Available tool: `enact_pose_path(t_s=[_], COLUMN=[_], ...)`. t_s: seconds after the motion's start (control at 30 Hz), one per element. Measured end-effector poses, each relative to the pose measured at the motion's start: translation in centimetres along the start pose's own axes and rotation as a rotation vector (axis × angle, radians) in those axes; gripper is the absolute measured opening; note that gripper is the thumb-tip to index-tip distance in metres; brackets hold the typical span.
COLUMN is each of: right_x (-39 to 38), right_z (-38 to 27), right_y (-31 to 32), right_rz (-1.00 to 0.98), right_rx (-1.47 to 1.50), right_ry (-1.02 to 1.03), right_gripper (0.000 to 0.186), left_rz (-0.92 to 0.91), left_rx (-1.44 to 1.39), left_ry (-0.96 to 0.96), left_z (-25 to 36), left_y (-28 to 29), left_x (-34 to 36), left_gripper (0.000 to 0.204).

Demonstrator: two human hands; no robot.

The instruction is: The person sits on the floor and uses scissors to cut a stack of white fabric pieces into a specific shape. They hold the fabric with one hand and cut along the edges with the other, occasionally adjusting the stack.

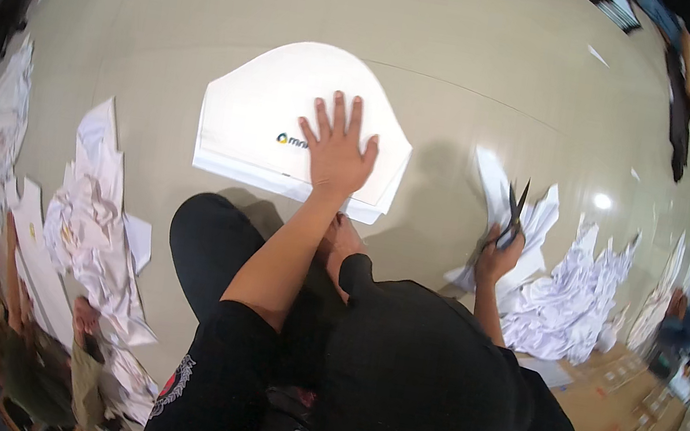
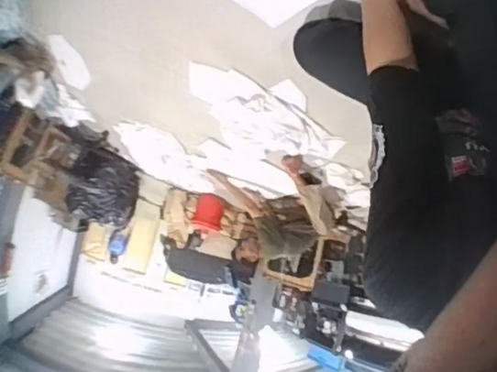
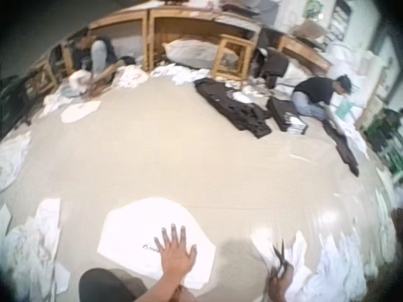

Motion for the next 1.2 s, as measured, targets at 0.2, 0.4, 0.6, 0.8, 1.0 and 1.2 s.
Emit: enact_pose_path(t_s=[0.2, 0.4, 0.6, 0.8, 1.0, 1.2], right_x=[-8.4, -8.8, -7.9, -7.2, -6.0, -6.2], right_z=[11.7, 12.4, 7.1, 3.0, 1.5, 1.1], right_y=[8.4, 11.5, 8.7, 5.7, 5.5, 5.2], right_rz=[0.202, 0.284, -0.098, -0.263, -0.317, -0.346], right_rx=[-0.188, -0.08, -0.062, -0.04, -0.138, -0.159], right_ry=[-0.182, -0.376, -0.286, -0.369, -0.288, -0.283], right_gripper=[0.051, 0.056, 0.04, 0.047, 0.053, 0.055], left_rz=[0.064, 0.044, -0.05, -0.001, 0.111, 0.057], left_rx=[0.003, -0.063, -0.185, -0.114, -0.145, -0.086], left_ry=[-0.055, -0.065, -0.026, -0.048, -0.125, -0.196], left_z=[0.0, 0.1, -0.4, -1.2, -1.3, -4.8], left_y=[-0.3, -0.8, -1.0, -0.4, 1.5, 2.9], left_x=[-0.4, 0.3, 0.6, 1.1, 3.3, 10.0], left_gripper=[0.08, 0.08, 0.079, 0.077, 0.072, 0.072])
Point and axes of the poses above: each hand's wrist, its own x-axis towards the middle knuckle, its own y-axis out of the back of the hand, z = x × y, the point moved 10 cm from there along x, towards the middle knuckle, and after that the axes turned 1 degree about -x, right-handed, at the moved point
